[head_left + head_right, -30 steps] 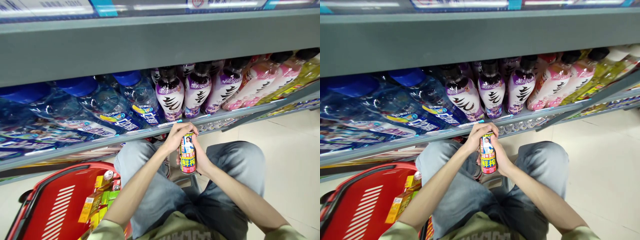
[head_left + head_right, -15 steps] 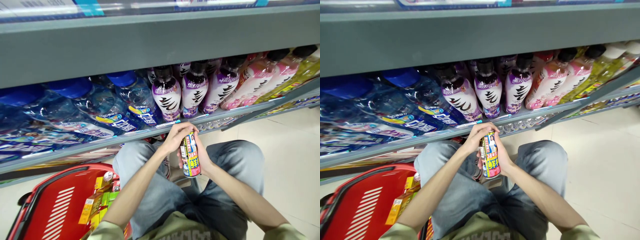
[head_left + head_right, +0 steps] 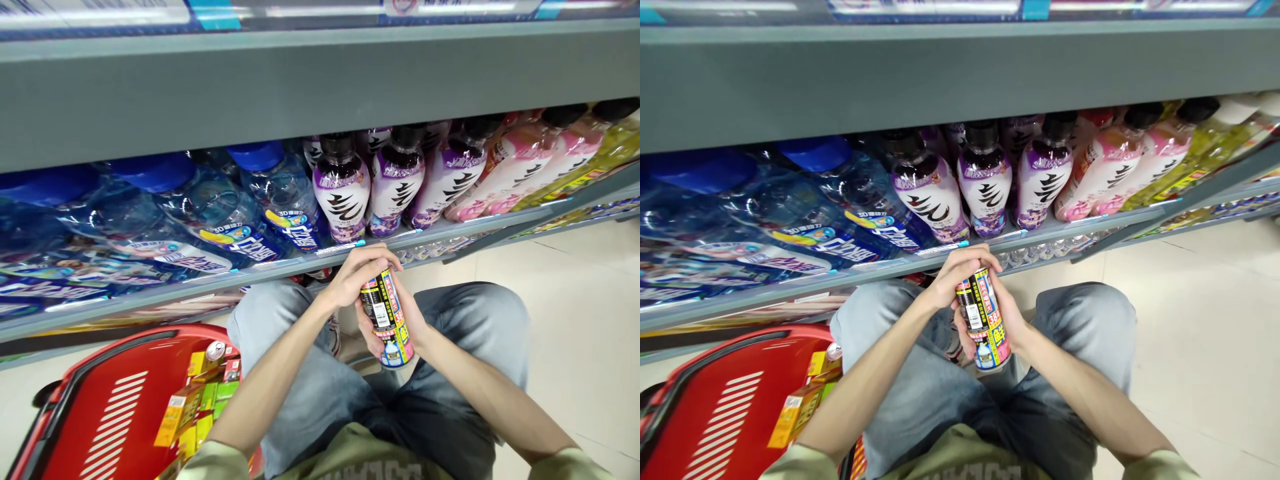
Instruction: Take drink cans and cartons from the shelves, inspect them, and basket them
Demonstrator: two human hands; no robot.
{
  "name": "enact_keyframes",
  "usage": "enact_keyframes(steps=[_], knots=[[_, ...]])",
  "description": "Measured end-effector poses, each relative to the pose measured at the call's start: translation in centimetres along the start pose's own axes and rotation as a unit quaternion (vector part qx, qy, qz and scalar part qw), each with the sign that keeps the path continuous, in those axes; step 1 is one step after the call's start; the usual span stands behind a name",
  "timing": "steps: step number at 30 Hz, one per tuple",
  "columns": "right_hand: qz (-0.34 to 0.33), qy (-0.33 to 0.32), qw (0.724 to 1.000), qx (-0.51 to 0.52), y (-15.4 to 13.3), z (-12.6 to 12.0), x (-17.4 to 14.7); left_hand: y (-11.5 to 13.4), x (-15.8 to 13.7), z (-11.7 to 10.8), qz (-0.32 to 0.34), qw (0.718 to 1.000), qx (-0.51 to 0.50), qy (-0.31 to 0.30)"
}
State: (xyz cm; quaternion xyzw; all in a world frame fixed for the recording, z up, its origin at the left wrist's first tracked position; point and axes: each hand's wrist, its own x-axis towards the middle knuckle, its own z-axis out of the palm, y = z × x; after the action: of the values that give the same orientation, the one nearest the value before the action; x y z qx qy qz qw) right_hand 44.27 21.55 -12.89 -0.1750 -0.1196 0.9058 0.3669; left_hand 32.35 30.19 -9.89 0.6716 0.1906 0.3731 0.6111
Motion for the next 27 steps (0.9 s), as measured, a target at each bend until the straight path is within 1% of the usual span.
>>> enact_keyframes(steps=[4,9,11,13,15,18,20,23,27], knots=[[-0.033,0.065,0.996,-0.045,0.5,-0.1,0.5,0.0,-0.1,-0.1,0.003,1.0,0.002,-0.006],[-0.082,0.172,0.98,-0.063,0.8,-0.1,0.9,-0.1,-0.2,0.2,0.006,0.998,0.061,-0.007],[-0.094,0.196,0.974,-0.068,0.8,-0.1,0.8,-0.2,-0.3,0.3,-0.001,0.997,0.08,0.0],[-0.101,0.198,0.972,-0.075,0.9,0.0,0.8,-0.2,-0.3,0.5,-0.017,0.997,0.077,0.013],[-0.112,0.185,0.973,-0.085,1.0,0.0,0.7,-0.3,-0.3,0.6,-0.033,0.998,0.054,0.027],[-0.145,0.165,0.968,-0.125,1.2,0.1,0.5,-0.4,-0.3,0.6,-0.047,0.998,0.018,0.04],[-0.164,0.159,0.961,-0.154,1.3,0.1,0.4,-0.5,-0.4,0.6,-0.057,0.997,0.015,0.041],[-0.159,0.15,0.963,-0.158,1.3,-0.3,0.4,-0.5,-0.3,0.7,-0.067,0.997,0.025,0.037],[-0.137,0.129,0.975,-0.122,1.2,-0.7,0.4,-0.3,-0.3,0.7,-0.074,0.997,0.012,0.03]])
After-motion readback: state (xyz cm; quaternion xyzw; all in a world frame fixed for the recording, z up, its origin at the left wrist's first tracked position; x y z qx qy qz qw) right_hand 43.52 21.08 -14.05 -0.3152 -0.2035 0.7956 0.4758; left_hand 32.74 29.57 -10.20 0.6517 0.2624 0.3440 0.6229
